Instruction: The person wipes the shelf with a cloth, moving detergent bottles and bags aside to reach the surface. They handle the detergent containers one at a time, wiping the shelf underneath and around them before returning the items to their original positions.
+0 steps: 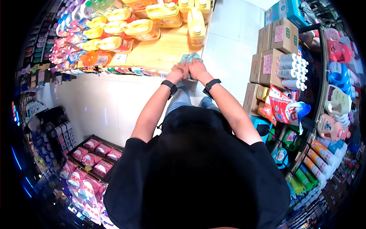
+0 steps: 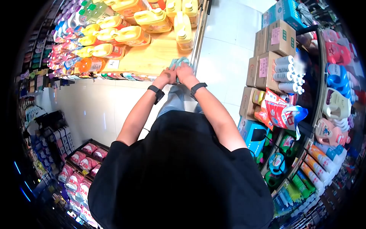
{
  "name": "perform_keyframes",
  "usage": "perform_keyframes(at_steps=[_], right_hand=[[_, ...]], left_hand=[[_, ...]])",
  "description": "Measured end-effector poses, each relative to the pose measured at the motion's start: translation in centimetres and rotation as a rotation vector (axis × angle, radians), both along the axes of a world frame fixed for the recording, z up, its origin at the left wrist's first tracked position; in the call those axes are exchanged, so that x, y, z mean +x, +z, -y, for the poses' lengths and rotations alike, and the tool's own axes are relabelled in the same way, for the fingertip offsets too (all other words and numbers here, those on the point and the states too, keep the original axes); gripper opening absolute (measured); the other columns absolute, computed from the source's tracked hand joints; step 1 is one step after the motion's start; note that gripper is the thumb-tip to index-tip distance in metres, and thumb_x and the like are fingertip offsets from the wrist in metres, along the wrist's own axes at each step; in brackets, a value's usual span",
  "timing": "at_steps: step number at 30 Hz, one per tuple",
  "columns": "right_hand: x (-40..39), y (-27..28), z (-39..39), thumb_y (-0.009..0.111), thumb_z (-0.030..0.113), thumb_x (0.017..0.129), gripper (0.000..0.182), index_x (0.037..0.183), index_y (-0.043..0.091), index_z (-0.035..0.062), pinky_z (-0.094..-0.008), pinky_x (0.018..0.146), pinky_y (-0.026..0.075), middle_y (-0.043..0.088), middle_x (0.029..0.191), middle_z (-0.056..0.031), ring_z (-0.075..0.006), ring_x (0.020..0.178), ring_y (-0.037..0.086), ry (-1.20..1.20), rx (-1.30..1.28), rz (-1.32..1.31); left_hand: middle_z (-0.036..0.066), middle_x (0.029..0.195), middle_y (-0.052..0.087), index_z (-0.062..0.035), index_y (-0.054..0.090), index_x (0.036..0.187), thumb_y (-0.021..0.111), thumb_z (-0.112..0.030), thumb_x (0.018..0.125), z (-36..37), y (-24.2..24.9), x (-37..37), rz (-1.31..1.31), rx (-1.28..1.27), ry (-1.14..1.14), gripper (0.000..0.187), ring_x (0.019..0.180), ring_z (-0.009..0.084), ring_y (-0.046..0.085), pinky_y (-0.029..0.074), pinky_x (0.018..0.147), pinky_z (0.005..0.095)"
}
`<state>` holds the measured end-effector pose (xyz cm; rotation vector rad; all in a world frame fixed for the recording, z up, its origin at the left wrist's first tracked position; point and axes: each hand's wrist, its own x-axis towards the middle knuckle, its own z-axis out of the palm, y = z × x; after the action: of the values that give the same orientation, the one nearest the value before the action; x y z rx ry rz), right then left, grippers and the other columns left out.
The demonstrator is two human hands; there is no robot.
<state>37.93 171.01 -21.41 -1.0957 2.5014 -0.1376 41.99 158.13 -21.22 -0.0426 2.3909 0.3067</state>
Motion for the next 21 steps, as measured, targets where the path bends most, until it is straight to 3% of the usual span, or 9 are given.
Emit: perform_keyframes(at_steps=[3, 9, 11, 15, 21], right_hand=[[0.2, -1.2, -0.6, 0.057, 0.021, 0.088, 0.046, 0.130, 0.053, 0.0017, -0.0426, 0.108, 0.042, 0.039, 0.149, -0.0279, -0.0379, 0.134, 0.045, 0.032, -0.035, 0.016], [-0.7, 0.5, 1.5, 0.052, 0.023, 0.091, 0.064, 0.150, 0.033, 0.0059, -0.0453, 0.115, 0.032, 0.024, 0.158, -0.0267, -0.0394, 0.144, 0.031, 0.039, 0.136, 0.116], [-1.1, 0.2, 3.2, 0.051, 0.023, 0.092, 0.069, 0.153, 0.027, 0.0060, -0.0455, 0.116, 0.031, 0.021, 0.159, -0.0272, -0.0402, 0.145, 0.029, 0.013, 0.198, 0.123], [-3.0, -0.4, 6.8, 0.052, 0.024, 0.090, 0.073, 0.155, 0.023, 0.0065, -0.0461, 0.116, 0.030, 0.019, 0.158, -0.0316, -0.0463, 0.143, 0.028, -0.034, 0.209, 0.179], [-7.8, -1.4, 12.2, 0.061, 0.031, 0.088, 0.081, 0.156, 0.020, 0.0121, -0.0467, 0.117, 0.029, 0.018, 0.156, -0.0356, -0.0496, 0.141, 0.030, -0.069, 0.203, 0.239]], left_hand=[[0.016, 0.163, 0.020, -0.0120, 0.034, 0.151, 0.057, -0.019, 0.088, -0.2, 0.3, 0.1, 0.027, -0.058, -0.045, 0.067, 0.146, 0.0401, 0.028, 0.027, 0.116, 0.0521], [0.026, 0.160, 0.020, -0.0070, 0.033, 0.152, 0.047, -0.030, 0.094, 1.2, -0.9, -1.9, 0.015, -0.293, -0.151, 0.064, 0.144, 0.0430, 0.031, 0.028, 0.115, 0.0520], [0.025, 0.161, 0.018, -0.0061, 0.029, 0.154, 0.049, -0.029, 0.095, 2.3, -1.0, -3.1, 0.024, -0.219, -0.076, 0.067, 0.146, 0.0429, 0.027, 0.026, 0.115, 0.0519], [0.026, 0.161, 0.017, -0.0068, 0.026, 0.154, 0.041, -0.029, 0.098, 6.1, -1.0, -5.2, 0.014, -0.188, -0.058, 0.063, 0.145, 0.0416, 0.029, 0.028, 0.114, 0.0520], [0.025, 0.162, 0.015, -0.0098, 0.020, 0.157, 0.045, -0.031, 0.095, 12.2, -1.5, -8.3, -0.046, -0.153, -0.022, 0.070, 0.147, 0.0395, 0.027, 0.027, 0.114, 0.0530]])
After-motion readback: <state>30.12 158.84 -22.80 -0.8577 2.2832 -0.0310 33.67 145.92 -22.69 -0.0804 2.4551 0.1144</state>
